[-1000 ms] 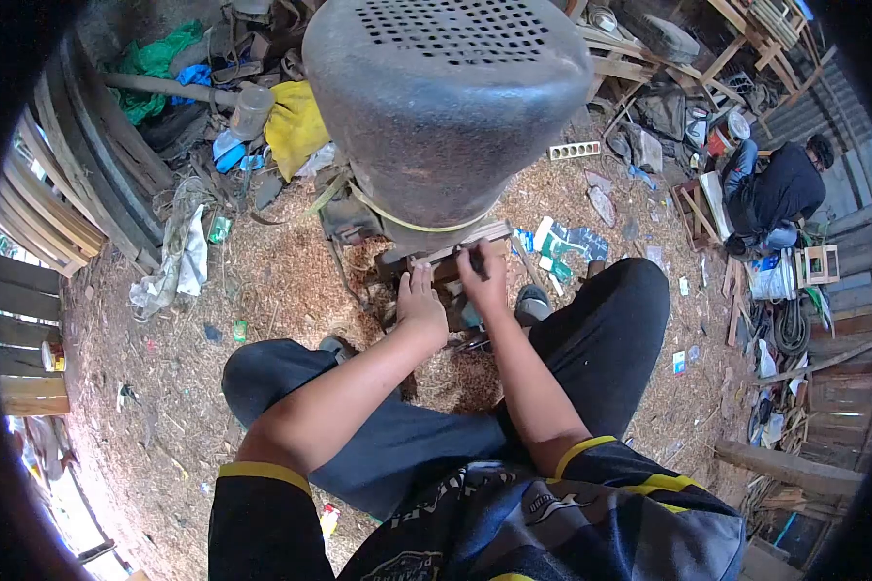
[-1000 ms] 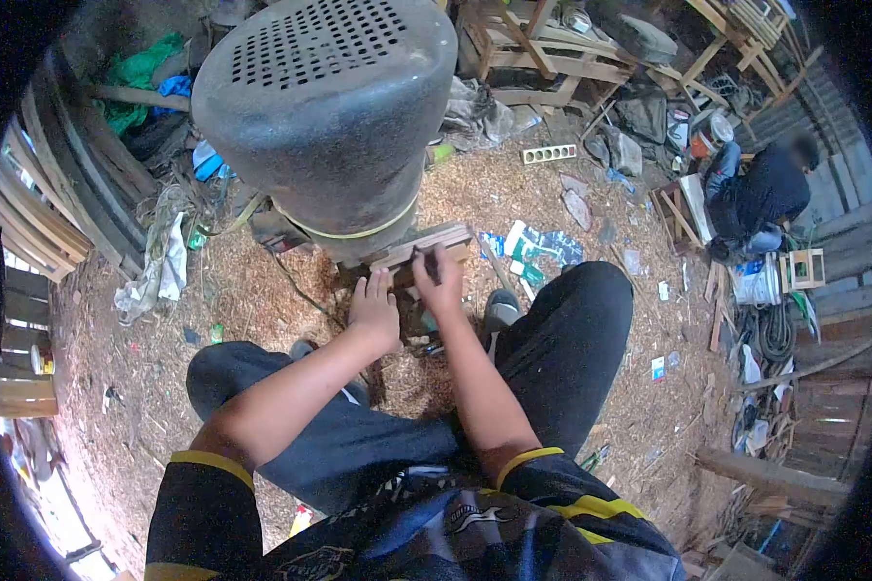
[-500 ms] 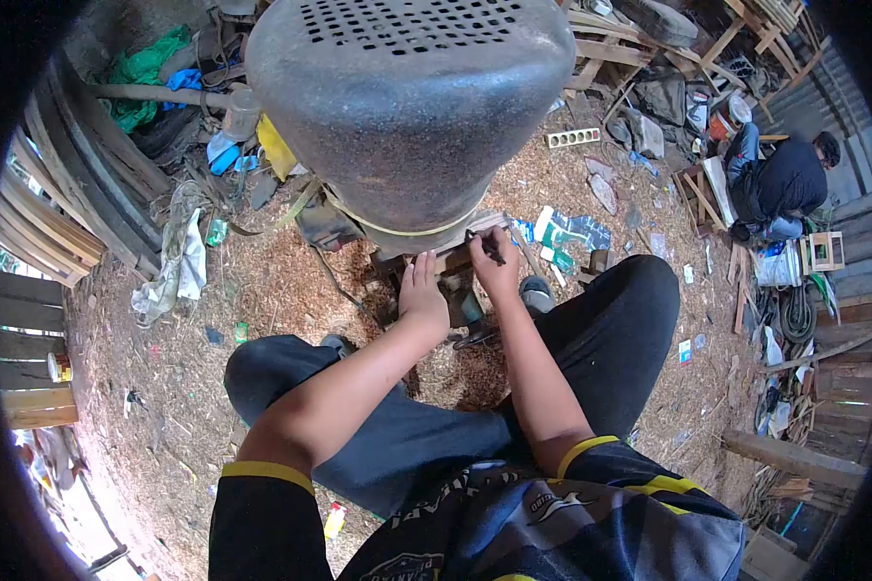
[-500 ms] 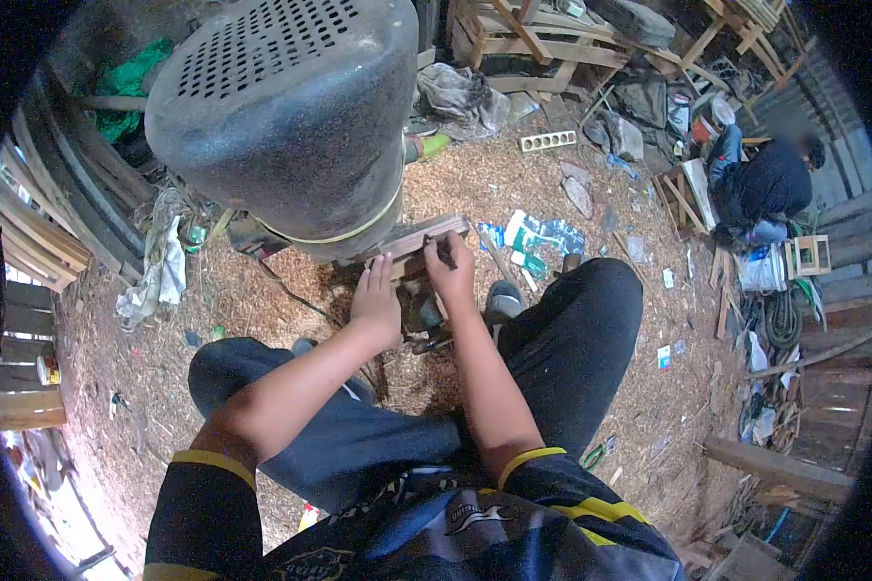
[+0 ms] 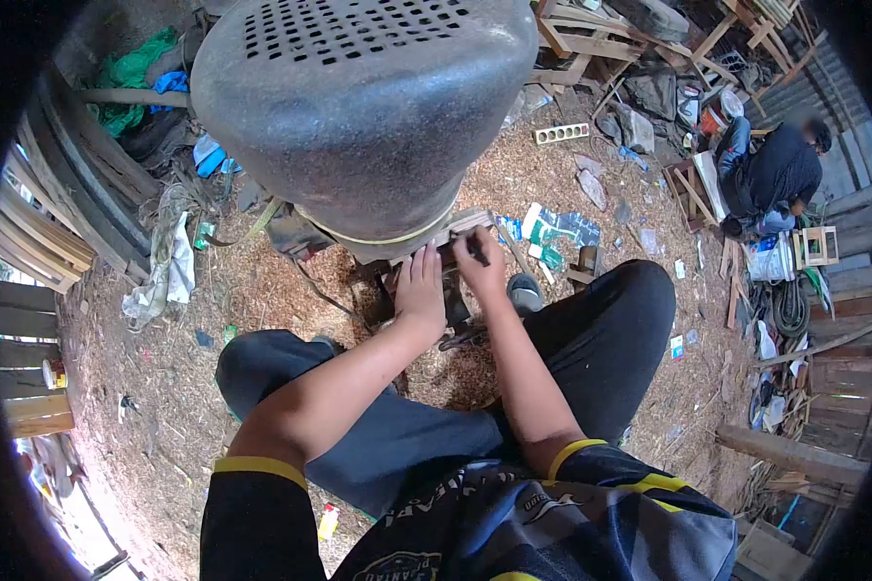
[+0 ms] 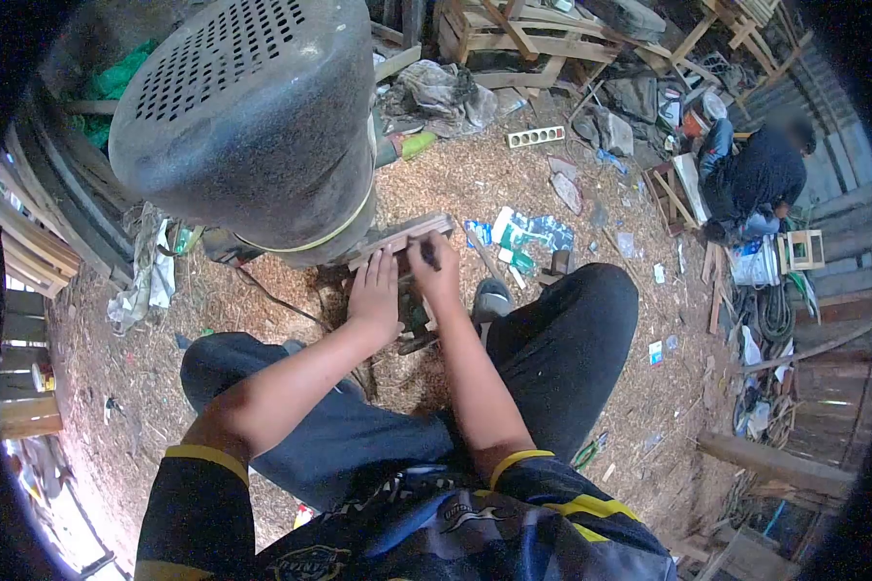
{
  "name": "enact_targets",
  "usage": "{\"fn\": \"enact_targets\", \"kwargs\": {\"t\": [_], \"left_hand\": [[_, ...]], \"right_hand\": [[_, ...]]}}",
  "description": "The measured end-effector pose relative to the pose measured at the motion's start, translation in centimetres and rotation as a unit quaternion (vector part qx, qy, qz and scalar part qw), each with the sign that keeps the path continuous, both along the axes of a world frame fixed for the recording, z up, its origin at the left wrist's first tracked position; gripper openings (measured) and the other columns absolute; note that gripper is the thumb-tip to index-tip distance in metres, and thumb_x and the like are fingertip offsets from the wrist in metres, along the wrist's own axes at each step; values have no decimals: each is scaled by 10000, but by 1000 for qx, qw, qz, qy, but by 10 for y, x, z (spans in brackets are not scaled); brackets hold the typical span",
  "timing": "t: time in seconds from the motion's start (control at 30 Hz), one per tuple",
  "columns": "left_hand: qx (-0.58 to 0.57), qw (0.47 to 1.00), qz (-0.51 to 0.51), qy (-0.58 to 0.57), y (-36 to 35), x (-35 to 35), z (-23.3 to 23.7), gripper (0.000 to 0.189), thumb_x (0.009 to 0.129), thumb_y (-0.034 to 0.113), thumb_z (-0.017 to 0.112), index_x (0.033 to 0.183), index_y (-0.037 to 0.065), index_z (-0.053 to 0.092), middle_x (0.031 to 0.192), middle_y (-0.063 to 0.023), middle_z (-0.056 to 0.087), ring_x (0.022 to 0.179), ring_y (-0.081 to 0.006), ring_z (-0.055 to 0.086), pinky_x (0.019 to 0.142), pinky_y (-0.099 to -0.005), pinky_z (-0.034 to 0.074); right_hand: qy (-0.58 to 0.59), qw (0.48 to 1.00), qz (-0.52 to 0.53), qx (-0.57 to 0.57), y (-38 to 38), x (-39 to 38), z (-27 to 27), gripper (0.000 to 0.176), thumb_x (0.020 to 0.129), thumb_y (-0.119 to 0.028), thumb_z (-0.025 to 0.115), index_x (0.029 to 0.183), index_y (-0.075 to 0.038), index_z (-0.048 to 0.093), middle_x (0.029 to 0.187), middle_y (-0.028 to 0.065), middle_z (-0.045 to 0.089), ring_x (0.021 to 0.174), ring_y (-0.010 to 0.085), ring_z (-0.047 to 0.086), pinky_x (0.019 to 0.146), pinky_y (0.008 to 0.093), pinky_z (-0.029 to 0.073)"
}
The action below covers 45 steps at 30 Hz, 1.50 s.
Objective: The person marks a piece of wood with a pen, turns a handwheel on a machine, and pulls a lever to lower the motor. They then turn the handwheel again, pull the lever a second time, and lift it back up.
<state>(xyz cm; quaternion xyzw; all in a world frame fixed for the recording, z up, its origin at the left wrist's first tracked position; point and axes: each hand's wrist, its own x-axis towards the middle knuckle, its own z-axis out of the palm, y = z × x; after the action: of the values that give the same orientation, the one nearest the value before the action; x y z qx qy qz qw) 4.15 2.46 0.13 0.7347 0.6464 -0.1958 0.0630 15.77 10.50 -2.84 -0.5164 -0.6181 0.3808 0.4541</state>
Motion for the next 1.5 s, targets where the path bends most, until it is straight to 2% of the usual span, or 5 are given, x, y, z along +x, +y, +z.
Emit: {"fn": "enact_targets", "kwargs": {"t": [0.23, 0.37, 0.5, 1.0, 1.5], "left_hand": [[5, 1000, 5, -1, 3, 1, -11, 1156, 782, 492, 771, 1583, -62, 149, 1680, -224, 93, 1564, -351, 85, 1266, -451, 77], [63, 997, 7, -53, 7, 0, -22, 1186, 771, 471, 788, 1591, -46, 105, 1678, -223, 98, 1564, -352, 91, 1265, -449, 102], [71, 997, -5, -30, 8, -1, -30, 1226, 765, 507, 796, 1590, -53, 83, 1680, -231, 76, 1562, -366, 90, 1264, -454, 106], [34, 996, 36, -71, 19, 10, -28, 1192, 773, 367, 800, 1599, -31, 39, 1673, -259, 51, 1557, -402, 87, 1258, -480, 126], [7, 995, 28, -93, 21, 5, -21, 1096, 807, 322, 752, 1591, -53, 84, 1675, -262, 37, 1561, -396, 80, 1263, -461, 118]], "right_hand": [[-102, 987, -5, 128, 8, 5, -22, 190, 891, -154, 704, 952, 6, 625, 682, 137, 627, 592, 256, 606, 595, 384, 486], [-59, 995, -78, -1, 23, 27, -13, 189, 895, -155, 701, 1002, -11, 641, 731, 144, 664, 624, 246, 636, 604, 382, 491], [-19, 993, -7, 112, 12, 15, -2, 163, 895, -112, 691, 1002, 1, 647, 760, 166, 674, 666, 224, 656, 638, 351, 504], [35, 994, -91, -41, 32, 42, -5, 158, 900, -149, 697, 915, -4, 634, 772, 154, 644, 712, 216, 634, 657, 347, 497], [-1, 992, -118, 41, 32, 38, -13, 167, 897, -115, 697, 882, 29, 614, 738, 121, 672, 702, 125, 641, 670, 304, 508]]}}
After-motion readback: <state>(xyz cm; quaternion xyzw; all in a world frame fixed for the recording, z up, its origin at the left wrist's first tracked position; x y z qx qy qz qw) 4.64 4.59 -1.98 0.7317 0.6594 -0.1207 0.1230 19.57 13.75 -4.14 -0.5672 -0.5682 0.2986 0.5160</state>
